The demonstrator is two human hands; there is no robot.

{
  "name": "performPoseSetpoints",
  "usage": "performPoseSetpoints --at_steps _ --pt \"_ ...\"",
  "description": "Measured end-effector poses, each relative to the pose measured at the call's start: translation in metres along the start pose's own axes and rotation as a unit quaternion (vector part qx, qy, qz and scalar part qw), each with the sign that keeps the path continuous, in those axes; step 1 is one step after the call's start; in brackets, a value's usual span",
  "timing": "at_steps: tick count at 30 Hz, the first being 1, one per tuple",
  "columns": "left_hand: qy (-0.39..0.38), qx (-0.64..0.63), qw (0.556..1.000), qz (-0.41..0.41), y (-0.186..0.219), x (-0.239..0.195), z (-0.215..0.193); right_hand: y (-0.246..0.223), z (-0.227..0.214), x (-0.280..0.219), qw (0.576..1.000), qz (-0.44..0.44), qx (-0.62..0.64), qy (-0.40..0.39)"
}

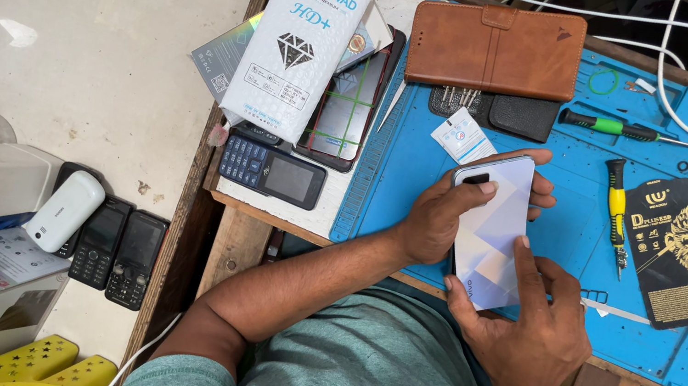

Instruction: The person uses a screwdriver to tighten screws on a disassembled smartphone, then applies adhesive along the frame and attaches the back cover. The phone is briefly powered on to show the screen before reassembly continues.

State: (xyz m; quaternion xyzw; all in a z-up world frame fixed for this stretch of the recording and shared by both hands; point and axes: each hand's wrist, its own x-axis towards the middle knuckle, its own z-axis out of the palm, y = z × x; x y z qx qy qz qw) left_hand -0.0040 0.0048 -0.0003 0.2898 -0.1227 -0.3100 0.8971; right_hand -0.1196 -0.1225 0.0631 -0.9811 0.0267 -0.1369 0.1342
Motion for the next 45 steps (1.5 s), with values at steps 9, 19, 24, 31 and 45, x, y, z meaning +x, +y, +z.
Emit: performPoseSetpoints --at_steps 9,19,24,31,45 --pt "0.017 -0.042 0.999 0.004 0.000 0.003 -0.001 -0.003 -0.005 0.004 1.000 -0.002 0.024 0.013" --pt "0.045 -0.056 0.997 -0.005 0.002 0.006 0.004 -0.001 -0.003 0.008 1.000 -0.008 0.026 0.010" --pt "0.048 -0.071 0.996 0.003 -0.001 0.005 0.001 -0.001 0.001 0.006 1.000 -0.003 0.014 0.003" --pt "0.047 -0.068 0.997 0.004 -0.001 0.004 -0.004 0.000 0.008 0.005 1.000 -0.024 0.004 0.013" --pt "0.057 -0.058 0.997 -0.001 -0.004 0.006 -0.011 0.003 0.017 0.005 0.999 -0.031 0.023 0.019"
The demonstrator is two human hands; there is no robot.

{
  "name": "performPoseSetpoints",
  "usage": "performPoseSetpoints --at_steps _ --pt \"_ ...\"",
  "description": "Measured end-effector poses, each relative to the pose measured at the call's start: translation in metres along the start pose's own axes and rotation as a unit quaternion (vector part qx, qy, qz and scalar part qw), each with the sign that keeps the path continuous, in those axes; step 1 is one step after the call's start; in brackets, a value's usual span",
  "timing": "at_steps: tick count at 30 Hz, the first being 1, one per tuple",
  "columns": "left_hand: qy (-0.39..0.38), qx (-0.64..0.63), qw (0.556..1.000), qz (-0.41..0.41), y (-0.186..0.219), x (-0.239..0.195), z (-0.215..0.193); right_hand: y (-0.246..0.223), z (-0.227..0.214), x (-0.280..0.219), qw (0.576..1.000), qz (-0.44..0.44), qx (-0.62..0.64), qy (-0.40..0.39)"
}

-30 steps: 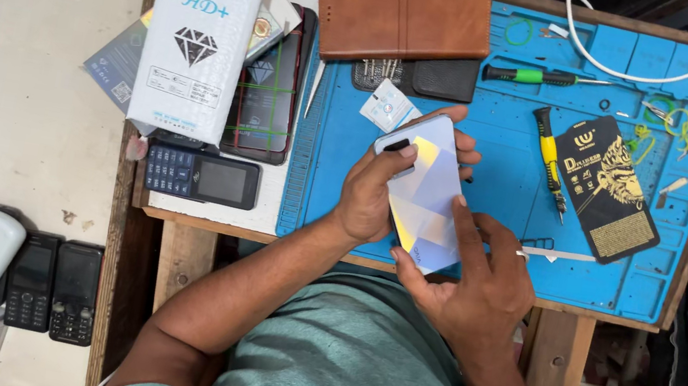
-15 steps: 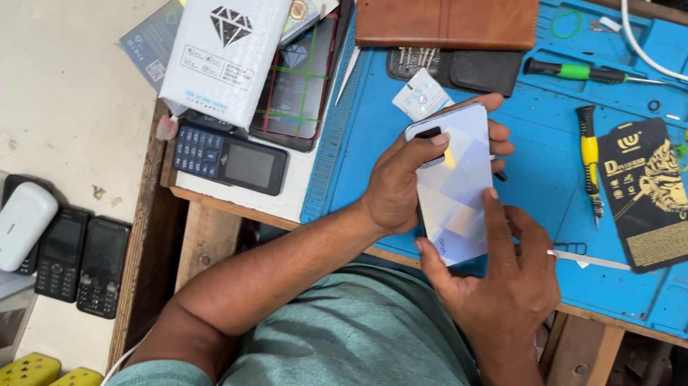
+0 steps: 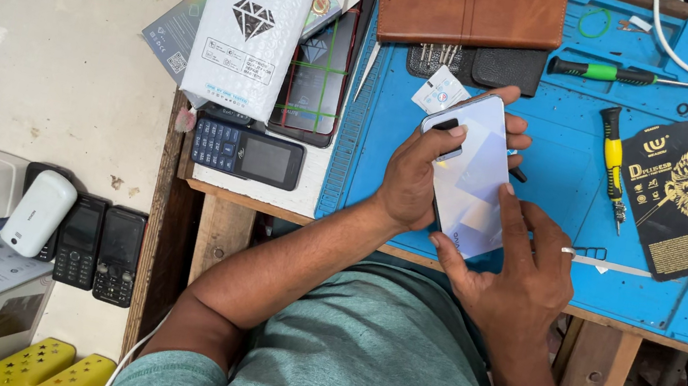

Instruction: The person uses a screwdriver to tighten screws on a disassembled smartphone, then applies adhesive along the frame and attaches the back cover. The phone is briefly powered on to show the screen before reassembly continues.

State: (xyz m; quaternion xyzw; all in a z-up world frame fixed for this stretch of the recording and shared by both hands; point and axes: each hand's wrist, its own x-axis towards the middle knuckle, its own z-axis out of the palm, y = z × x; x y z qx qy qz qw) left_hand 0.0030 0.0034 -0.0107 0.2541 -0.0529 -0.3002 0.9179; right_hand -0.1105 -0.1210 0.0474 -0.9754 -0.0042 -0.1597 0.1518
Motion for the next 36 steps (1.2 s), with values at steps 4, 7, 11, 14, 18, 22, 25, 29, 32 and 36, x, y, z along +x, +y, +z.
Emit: performPoseSetpoints --at_steps 4,7,11,14,18,22,25,29,32,36 --pt "0.002 -0.014 1.000 0.005 0.000 0.001 0.000 0.002 -0.001 0.000 1.000 -0.003 0.008 0.003" --pt "0.027 -0.054 0.998 -0.009 0.003 0.004 0.001 0.007 -0.003 -0.002 0.999 -0.031 0.039 0.016" --pt "0.057 -0.072 0.996 -0.008 0.013 0.012 -0.001 0.019 -0.004 -0.007 0.990 -0.109 0.062 0.059" --pt "0.073 -0.078 0.994 0.006 0.017 0.016 -0.002 0.023 0.000 -0.012 0.987 -0.118 0.078 0.070" --pt "0.086 -0.093 0.992 0.023 0.017 0.017 -0.003 0.024 0.004 -0.015 0.986 -0.121 0.089 0.069" --pt "0.098 -0.097 0.990 0.023 0.016 0.017 -0.003 0.024 0.005 -0.013 0.984 -0.122 0.111 0.069" --pt "0.095 -0.095 0.991 0.026 0.016 0.017 -0.003 0.023 0.007 -0.013 0.984 -0.121 0.113 0.071" --pt "0.099 -0.087 0.991 0.026 0.016 0.017 -0.003 0.022 0.010 -0.013 0.983 -0.124 0.112 0.078" --pt "0.102 -0.089 0.990 0.029 0.014 0.017 -0.003 0.021 0.011 -0.015 0.983 -0.130 0.103 0.080" --pt "0.108 -0.108 0.988 0.028 0.013 0.017 -0.004 0.020 0.013 -0.017 0.983 -0.130 0.098 0.079"
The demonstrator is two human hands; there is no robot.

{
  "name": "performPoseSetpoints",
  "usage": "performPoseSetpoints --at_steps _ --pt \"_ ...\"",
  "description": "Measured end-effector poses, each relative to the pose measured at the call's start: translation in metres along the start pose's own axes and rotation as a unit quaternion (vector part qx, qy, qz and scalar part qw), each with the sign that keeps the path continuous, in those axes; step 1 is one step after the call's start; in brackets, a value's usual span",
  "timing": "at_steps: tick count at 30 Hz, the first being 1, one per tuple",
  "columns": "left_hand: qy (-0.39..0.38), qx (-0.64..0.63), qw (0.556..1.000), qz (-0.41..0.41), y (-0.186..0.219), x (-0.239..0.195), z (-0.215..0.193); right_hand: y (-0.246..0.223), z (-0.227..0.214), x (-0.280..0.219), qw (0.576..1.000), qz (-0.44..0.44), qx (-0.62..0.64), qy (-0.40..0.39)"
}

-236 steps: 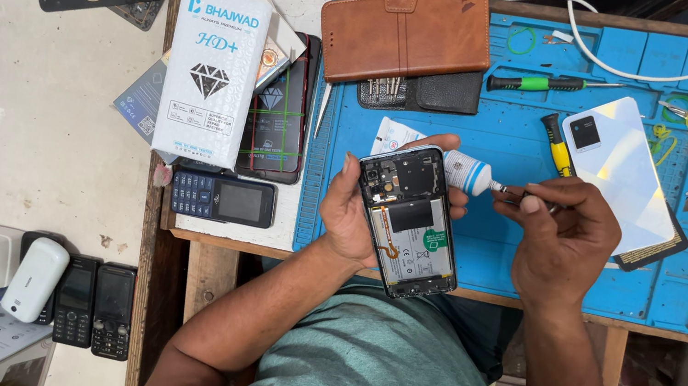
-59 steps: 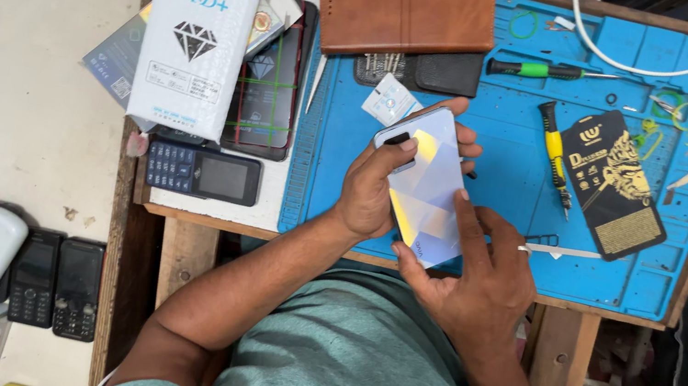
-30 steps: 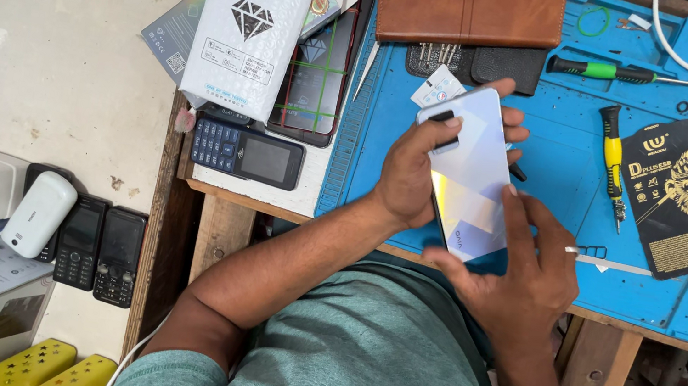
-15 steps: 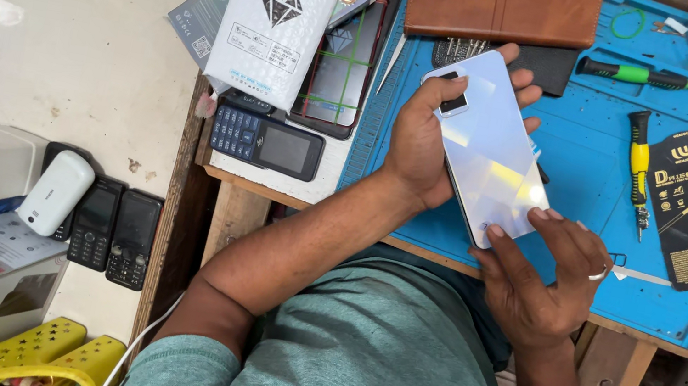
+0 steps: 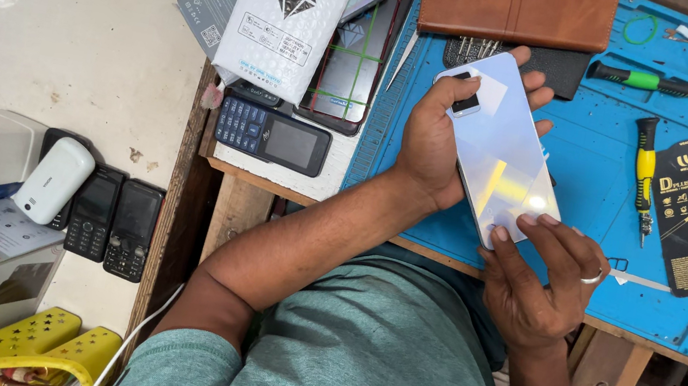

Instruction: The person uses a screwdriver to tighten screws on a disassembled smartphone, then applies adhesive along the frame and attaches the back cover. The phone is briefly powered on to show the screen before reassembly continues.

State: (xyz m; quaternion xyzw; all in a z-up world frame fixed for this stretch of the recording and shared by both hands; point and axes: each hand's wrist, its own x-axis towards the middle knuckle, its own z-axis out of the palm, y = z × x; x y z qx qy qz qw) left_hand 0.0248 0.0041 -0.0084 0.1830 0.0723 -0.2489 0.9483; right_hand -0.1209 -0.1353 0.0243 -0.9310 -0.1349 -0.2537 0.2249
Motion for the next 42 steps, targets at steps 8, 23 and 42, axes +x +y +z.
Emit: performPoseSetpoints --at_steps 8,23,42 --pt "-0.025 0.016 1.000 0.005 0.007 -0.005 0.006 -0.012 -0.007 0.018 1.000 0.002 -0.006 -0.010" --pt "-0.127 0.026 0.992 0.010 0.001 -0.025 0.011 0.005 -0.009 0.004 0.851 0.339 0.390 0.093" --pt "-0.094 0.077 0.993 -0.012 -0.001 -0.028 0.011 0.006 -0.010 -0.007 0.867 0.338 0.356 0.091"
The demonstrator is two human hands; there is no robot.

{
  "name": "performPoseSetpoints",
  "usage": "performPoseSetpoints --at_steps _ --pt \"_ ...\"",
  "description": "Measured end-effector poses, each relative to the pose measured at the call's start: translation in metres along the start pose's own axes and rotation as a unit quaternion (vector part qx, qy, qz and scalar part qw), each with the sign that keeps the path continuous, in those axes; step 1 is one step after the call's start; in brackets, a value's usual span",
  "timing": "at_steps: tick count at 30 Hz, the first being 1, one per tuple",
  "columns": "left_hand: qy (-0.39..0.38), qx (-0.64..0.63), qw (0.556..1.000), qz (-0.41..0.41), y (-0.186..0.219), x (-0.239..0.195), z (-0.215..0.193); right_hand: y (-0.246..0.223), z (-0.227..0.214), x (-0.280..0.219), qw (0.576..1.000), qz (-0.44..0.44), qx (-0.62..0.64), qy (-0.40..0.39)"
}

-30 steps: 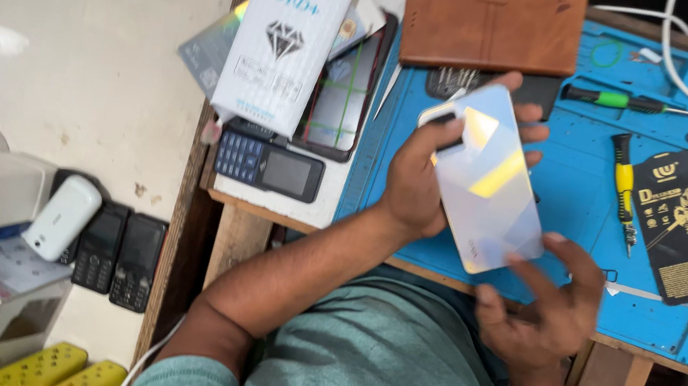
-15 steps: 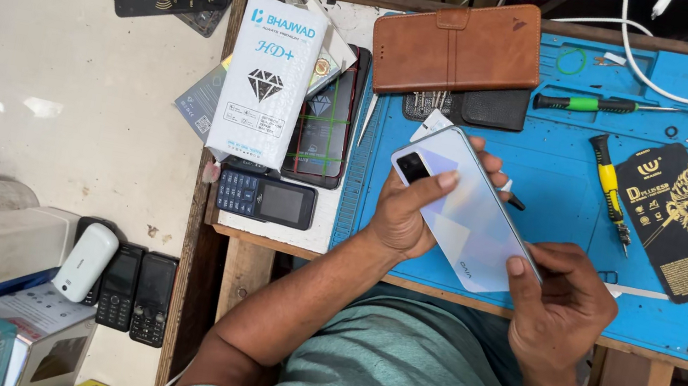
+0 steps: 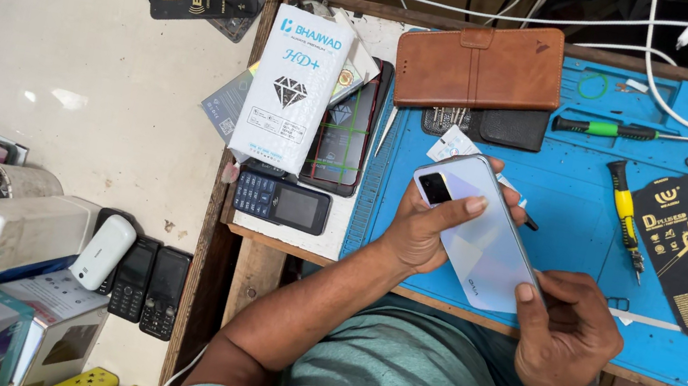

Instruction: The person uses a screwdriver to tighten screws on a disassembled smartphone, then applies adhesive along the frame and attaches the back cover. The phone is briefly powered on to show the screen before reassembly continues.

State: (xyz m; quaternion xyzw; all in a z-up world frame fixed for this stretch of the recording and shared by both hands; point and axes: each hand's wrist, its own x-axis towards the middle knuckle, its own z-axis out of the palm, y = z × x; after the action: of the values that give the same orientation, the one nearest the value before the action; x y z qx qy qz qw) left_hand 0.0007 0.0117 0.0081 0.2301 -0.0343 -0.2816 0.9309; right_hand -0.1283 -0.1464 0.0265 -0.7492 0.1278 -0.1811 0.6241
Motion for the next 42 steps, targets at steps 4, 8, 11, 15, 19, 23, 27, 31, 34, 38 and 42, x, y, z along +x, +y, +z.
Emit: performPoseSetpoints --at_steps 4,8,11,15,19,23,27,31,34,38,42 --pt "0.011 0.059 0.998 0.006 0.003 0.000 0.010 -0.014 -0.001 0.015 0.999 -0.007 -0.025 -0.039" --pt "0.010 0.192 0.981 0.013 0.000 -0.007 0.022 -0.030 0.004 0.037 0.999 -0.011 -0.020 -0.045" --pt "-0.004 0.317 0.948 0.034 -0.001 -0.012 0.029 -0.037 0.008 0.057 0.998 -0.025 -0.028 -0.059" --pt "-0.001 0.326 0.945 0.022 -0.008 -0.012 0.035 -0.032 0.006 0.072 0.994 0.006 -0.014 -0.109" --pt "-0.001 0.321 0.946 -0.033 -0.012 -0.010 0.032 -0.016 0.004 0.074 0.993 0.080 0.036 -0.078" --pt "-0.057 0.214 0.973 -0.066 -0.017 -0.006 0.021 -0.001 -0.002 0.074 0.978 0.103 0.173 -0.051" --pt "-0.114 0.132 0.978 -0.116 -0.020 -0.003 0.010 0.008 -0.007 0.076 0.947 0.155 0.282 -0.018" --pt "-0.115 0.165 0.974 -0.105 -0.020 -0.005 0.008 0.007 -0.005 0.076 0.943 0.164 0.288 -0.023" --pt "-0.112 0.235 0.963 -0.075 -0.017 -0.008 0.009 0.000 -0.001 0.078 0.965 0.139 0.219 -0.042" --pt "-0.114 0.338 0.933 -0.053 -0.012 -0.012 0.011 -0.013 -0.001 0.082 0.992 0.077 0.063 -0.083" --pt "-0.117 0.362 0.924 -0.048 -0.012 -0.014 0.013 -0.016 0.001 0.083 0.992 0.081 0.044 -0.091"
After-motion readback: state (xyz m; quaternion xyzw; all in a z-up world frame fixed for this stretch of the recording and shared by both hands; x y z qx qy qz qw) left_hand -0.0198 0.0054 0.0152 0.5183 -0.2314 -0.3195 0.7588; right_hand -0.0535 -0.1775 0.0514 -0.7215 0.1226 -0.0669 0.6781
